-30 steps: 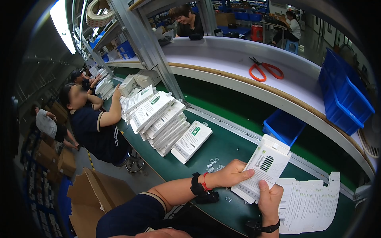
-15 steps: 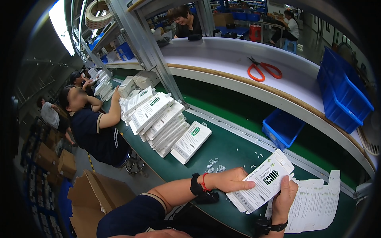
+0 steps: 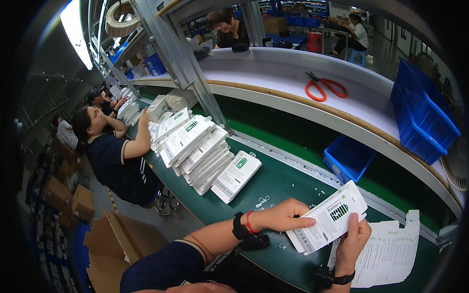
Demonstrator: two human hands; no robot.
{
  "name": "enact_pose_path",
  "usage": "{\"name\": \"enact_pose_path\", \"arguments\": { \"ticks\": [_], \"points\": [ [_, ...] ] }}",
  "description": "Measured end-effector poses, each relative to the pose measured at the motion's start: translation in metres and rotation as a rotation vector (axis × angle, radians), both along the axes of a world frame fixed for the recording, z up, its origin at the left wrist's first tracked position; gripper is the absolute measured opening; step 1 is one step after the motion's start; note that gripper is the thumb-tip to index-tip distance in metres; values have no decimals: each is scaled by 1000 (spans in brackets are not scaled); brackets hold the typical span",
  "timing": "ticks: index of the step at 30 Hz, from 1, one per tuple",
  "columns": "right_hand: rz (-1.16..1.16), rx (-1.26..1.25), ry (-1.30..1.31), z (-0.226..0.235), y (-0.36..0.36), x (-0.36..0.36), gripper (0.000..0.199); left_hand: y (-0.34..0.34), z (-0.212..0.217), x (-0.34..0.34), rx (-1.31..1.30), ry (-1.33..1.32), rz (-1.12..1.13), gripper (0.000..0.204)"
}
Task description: Packaging small electronic components into white cardboard boxes at a factory assembly line workstation.
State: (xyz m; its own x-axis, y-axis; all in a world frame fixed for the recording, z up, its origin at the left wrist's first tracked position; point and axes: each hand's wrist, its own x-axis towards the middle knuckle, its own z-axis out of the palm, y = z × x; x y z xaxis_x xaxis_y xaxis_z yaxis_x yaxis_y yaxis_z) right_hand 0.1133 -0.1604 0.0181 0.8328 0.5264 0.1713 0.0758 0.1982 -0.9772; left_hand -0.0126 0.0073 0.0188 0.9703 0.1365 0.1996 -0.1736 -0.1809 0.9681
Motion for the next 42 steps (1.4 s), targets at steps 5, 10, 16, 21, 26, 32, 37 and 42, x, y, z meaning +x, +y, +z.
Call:
{"name": "enact_pose_path", "arguments": {
  "ticks": [5, 10, 16, 21, 26, 32, 37, 42],
  "points": [
    [141, 115, 216, 6, -12, 13, 26, 15, 9, -5, 237, -22, -43, 34],
    [197, 98, 324, 5, 1, -4, 19, 16, 22, -10, 753, -100, 454, 37],
    [340, 36, 339, -15, 8, -24, 15, -8, 23, -13, 933, -186, 375, 88],
    [448, 91, 290, -13, 7, -26, 20, -6, 23, -15, 872, -127, 394, 86],
    [474, 87, 270, -8, 8, -31, 28, -4, 21, -15, 804, -132, 461, 84],
    [478, 155, 336, -7, 10, -43, 42, -9, 22, -13, 789, -220, 503, 75],
    [393, 287, 334, 5, 22, -55, 48, -8, 15, -10, 787, -279, 526, 73],
    [305, -132, -250, -6, 11, -45, 54, -6, 20, -9, 798, -254, 494, 74]
  ]
}}
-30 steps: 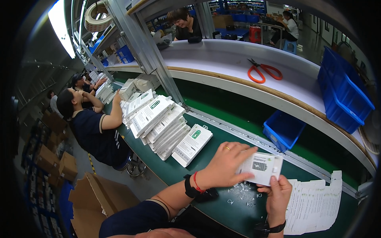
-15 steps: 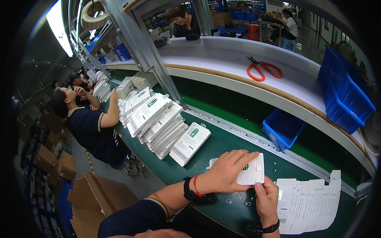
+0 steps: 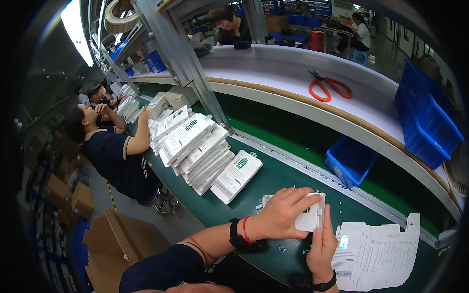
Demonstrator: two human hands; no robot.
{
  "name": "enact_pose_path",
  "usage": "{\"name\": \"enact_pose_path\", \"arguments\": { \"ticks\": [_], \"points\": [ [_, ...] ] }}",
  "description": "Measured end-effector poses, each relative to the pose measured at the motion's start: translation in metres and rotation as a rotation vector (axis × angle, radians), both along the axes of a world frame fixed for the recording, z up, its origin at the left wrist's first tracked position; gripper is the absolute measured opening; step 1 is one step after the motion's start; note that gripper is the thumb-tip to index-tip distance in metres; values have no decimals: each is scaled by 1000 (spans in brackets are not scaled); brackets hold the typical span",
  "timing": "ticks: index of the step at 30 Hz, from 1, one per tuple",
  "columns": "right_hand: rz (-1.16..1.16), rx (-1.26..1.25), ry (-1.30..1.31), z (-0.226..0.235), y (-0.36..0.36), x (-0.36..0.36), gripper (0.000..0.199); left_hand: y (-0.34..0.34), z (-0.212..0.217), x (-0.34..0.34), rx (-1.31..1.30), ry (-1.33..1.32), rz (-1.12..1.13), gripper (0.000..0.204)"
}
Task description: Packaging small electronic components into white cardboard boxes at a factory assembly line workstation.
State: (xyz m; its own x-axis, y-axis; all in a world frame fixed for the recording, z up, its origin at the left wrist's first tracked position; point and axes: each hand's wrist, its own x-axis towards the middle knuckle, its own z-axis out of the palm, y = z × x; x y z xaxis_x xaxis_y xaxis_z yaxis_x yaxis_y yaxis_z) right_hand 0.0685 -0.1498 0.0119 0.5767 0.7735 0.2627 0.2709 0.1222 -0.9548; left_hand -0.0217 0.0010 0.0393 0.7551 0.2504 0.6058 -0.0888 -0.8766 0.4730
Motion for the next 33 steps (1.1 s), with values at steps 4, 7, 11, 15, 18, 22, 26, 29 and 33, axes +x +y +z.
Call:
{"name": "enact_pose_path", "arguments": {
  "ticks": [4, 7, 11, 15, 18, 22, 26, 29, 33],
  "points": [
    [89, -51, -117, 6, 2, 3, 50, 0, 4, -5, -94, 34, 0, 79],
    [49, 23, -219, -8, -5, 10, 43, -2, -2, -5, 79, -22, 14, 84],
    [-57, 43, 1, -23, -17, 19, 32, -14, -2, -4, 185, -76, -124, 83],
    [-145, 83, 261, -2, -14, 10, 16, -12, -13, -1, 287, -158, -130, 90],
    [-299, -73, 103, 5, -13, 10, 17, -10, -7, -1, 244, -141, -118, 97],
    [-382, -111, 153, 14, -27, 33, 16, 1, -7, -3, 153, -30, -22, 105],
    [-349, 39, 325, 9, -31, 44, 14, -5, -17, 4, 54, -36, -64, 102],
    [-367, 40, 251, 4, -32, 44, 12, -10, -19, 5, 74, -52, -23, 99],
    [-451, -43, 84, 7, -27, 36, 10, -12, -19, 5, 83, -58, 20, 98]
  ]
}}
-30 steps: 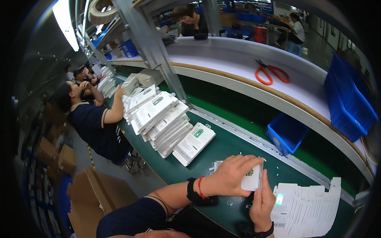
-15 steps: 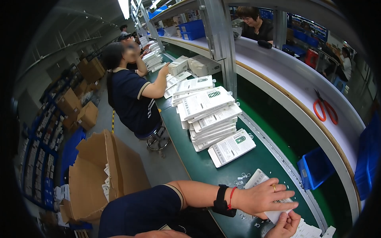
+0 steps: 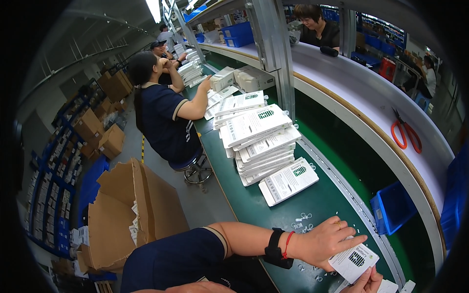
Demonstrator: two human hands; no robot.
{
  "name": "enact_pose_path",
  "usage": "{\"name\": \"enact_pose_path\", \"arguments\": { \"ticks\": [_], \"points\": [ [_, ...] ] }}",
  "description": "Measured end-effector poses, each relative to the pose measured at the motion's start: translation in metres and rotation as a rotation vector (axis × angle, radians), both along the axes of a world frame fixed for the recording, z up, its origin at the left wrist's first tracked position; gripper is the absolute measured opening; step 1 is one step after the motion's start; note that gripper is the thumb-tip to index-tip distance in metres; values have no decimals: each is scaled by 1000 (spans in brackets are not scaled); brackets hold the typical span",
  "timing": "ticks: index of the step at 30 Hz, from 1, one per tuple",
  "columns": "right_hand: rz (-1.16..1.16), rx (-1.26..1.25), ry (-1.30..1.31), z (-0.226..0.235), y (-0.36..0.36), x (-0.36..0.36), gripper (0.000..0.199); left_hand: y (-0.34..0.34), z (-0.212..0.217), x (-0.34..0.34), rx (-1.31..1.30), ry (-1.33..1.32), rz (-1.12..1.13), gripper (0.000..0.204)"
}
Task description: Packaging small electronic components into white cardboard boxes at a factory assembly line workstation.
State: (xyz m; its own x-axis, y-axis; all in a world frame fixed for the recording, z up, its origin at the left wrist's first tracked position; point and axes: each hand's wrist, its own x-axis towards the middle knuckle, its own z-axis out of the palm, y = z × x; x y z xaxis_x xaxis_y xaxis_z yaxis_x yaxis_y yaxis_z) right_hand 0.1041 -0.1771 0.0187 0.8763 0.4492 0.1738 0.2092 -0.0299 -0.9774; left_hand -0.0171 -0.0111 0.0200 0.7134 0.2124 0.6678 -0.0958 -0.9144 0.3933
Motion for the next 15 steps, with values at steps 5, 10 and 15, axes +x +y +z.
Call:
{"name": "enact_pose_path", "arguments": {
  "ticks": [5, 10, 15],
  "points": [
    [119, -19, -99, -4, 2, 2, 24, -1, 1, -2, -25, 54, 45, 100],
    [263, 48, -46, -9, 9, -14, 49, -3, -1, -3, -74, -1, 143, 102],
    [214, -27, -79, -1, 13, -23, 46, -10, -3, -2, -55, -6, 188, 98]
  ]
}}
